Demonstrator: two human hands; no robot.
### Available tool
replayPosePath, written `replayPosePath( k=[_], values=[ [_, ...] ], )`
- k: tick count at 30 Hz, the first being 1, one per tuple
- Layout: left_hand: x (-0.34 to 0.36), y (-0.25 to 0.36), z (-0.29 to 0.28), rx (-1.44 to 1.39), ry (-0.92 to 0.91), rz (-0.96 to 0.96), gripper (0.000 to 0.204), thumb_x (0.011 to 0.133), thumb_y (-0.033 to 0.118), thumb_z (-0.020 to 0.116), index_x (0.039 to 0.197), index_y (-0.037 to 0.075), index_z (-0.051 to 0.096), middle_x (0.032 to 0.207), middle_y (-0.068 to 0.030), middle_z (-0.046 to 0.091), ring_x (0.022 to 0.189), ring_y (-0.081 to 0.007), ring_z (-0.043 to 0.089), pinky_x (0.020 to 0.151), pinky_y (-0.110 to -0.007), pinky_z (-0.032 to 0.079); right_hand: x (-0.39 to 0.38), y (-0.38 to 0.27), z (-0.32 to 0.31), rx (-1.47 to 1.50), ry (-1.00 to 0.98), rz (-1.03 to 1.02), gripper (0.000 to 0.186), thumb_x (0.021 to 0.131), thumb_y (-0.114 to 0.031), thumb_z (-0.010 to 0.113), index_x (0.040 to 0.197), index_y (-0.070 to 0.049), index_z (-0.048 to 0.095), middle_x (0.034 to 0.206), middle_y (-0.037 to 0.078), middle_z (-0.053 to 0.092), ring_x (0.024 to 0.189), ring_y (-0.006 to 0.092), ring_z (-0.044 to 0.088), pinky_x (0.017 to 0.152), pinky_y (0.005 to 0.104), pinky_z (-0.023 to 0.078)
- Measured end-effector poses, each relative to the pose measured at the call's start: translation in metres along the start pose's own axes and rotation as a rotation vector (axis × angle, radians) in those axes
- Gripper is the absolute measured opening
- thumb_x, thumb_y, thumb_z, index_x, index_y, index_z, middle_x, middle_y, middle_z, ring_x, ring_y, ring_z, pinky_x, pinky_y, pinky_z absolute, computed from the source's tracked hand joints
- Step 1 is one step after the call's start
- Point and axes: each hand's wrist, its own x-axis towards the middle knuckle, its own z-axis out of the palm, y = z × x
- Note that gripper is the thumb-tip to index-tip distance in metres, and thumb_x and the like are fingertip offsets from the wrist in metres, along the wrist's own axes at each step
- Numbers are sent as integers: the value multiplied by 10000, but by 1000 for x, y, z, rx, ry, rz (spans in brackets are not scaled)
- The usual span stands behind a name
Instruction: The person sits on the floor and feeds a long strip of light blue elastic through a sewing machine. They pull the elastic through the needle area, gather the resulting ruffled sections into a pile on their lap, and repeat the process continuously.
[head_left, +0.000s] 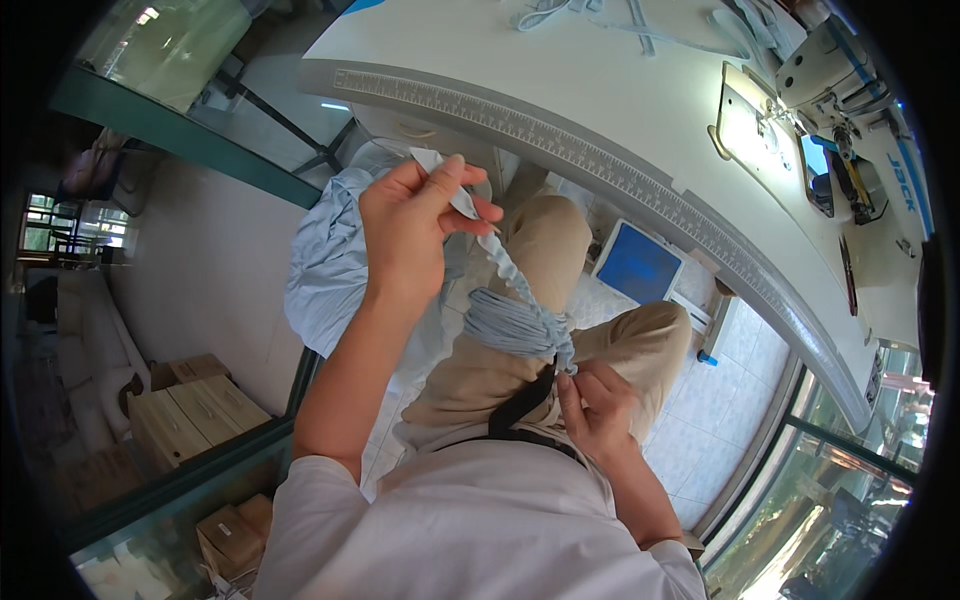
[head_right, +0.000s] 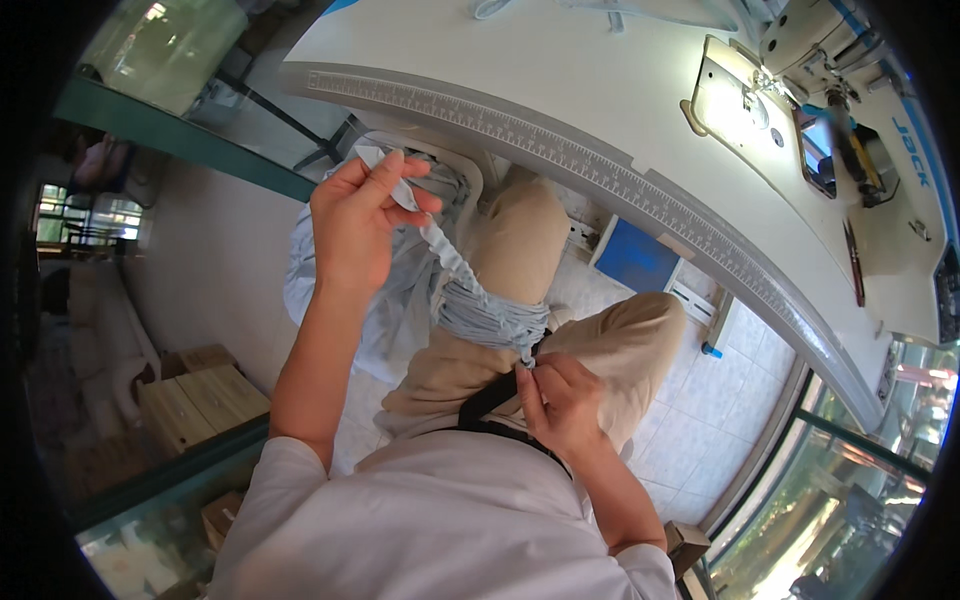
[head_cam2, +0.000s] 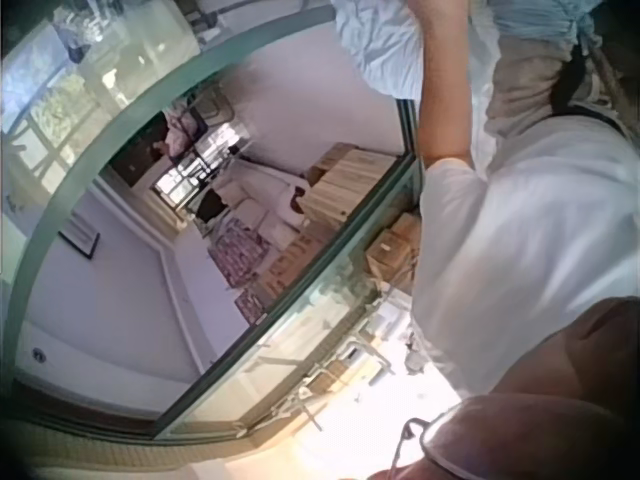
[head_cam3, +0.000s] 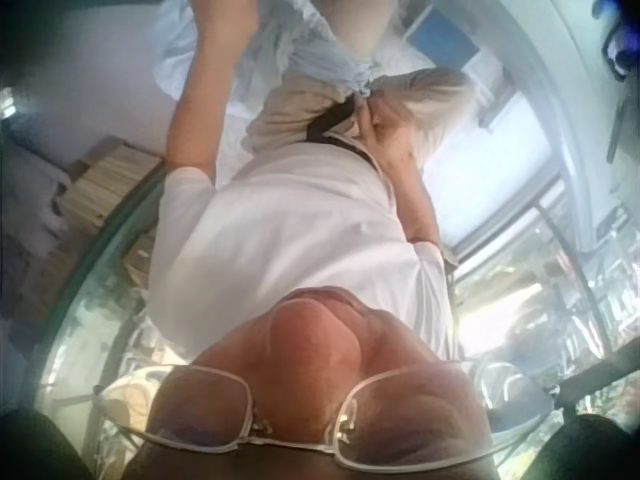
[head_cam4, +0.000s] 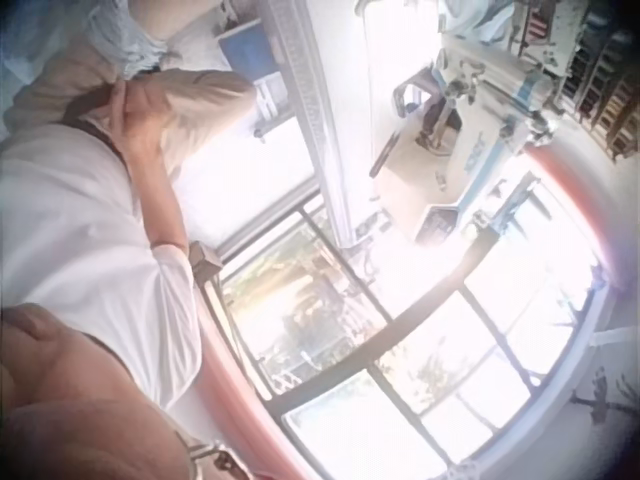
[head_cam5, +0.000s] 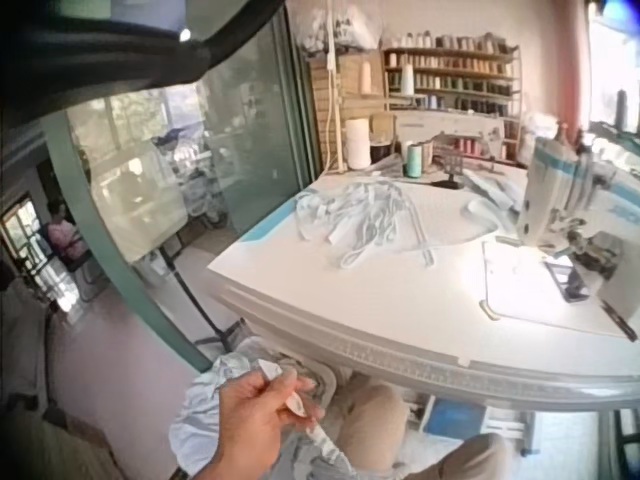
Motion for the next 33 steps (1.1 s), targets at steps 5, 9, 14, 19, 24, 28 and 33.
replayPosePath(
  k=[5,9,14,19,24,28,33],
  values=[
    [-19,14,8,2,-91,-1,158,897,156,601,917,0,613,842,-139,671,619,-218,665,488,-279,516,-11,-8,1,293,-147,225,400,876,-54,584,518,-19,408,504,103,417,421,232,399,414,351,277],
    [-23,12,5,13,-148,-41,162,910,162,582,948,6,599,816,-138,673,615,-223,668,493,-280,524,-21,-13,5,488,-194,388,414,914,-97,558,525,-20,441,501,77,461,418,180,426,410,331,304],
    [-26,10,10,-14,-158,-65,206,946,190,523,986,-1,590,820,-141,675,627,-233,676,509,-281,532,-23,-18,4,581,-253,452,438,950,-147,522,531,-26,487,508,50,518,425,135,461,416,292,352],
    [-26,8,13,-60,-147,-50,236,964,175,478,1057,-16,582,875,-159,679,631,-236,678,495,-279,530,-18,-22,2,574,-284,448,464,982,-208,467,560,-20,513,512,33,519,449,115,468,447,268,369],
    [-25,6,20,8,-99,77,255,960,145,470,1111,-33,572,932,-171,674,623,-231,675,459,-266,523,-18,-22,3,577,-287,442,460,982,-200,464,564,-15,516,525,40,534,460,120,484,458,270,383],
    [-24,1,23,17,-98,98,254,954,131,475,1117,-34,578,945,-178,673,619,-226,673,457,-265,525,-19,-21,3,562,-286,433,462,983,-196,458,563,-12,517,534,45,545,466,123,495,462,270,390],
    [-24,0,23,-61,-114,60,245,948,121,492,1115,-33,582,979,-181,672,624,-215,674,459,-250,522,-19,-21,3,536,-275,427,457,981,-183,455,563,-8,517,533,51,547,466,132,501,464,275,396]
  ],
)
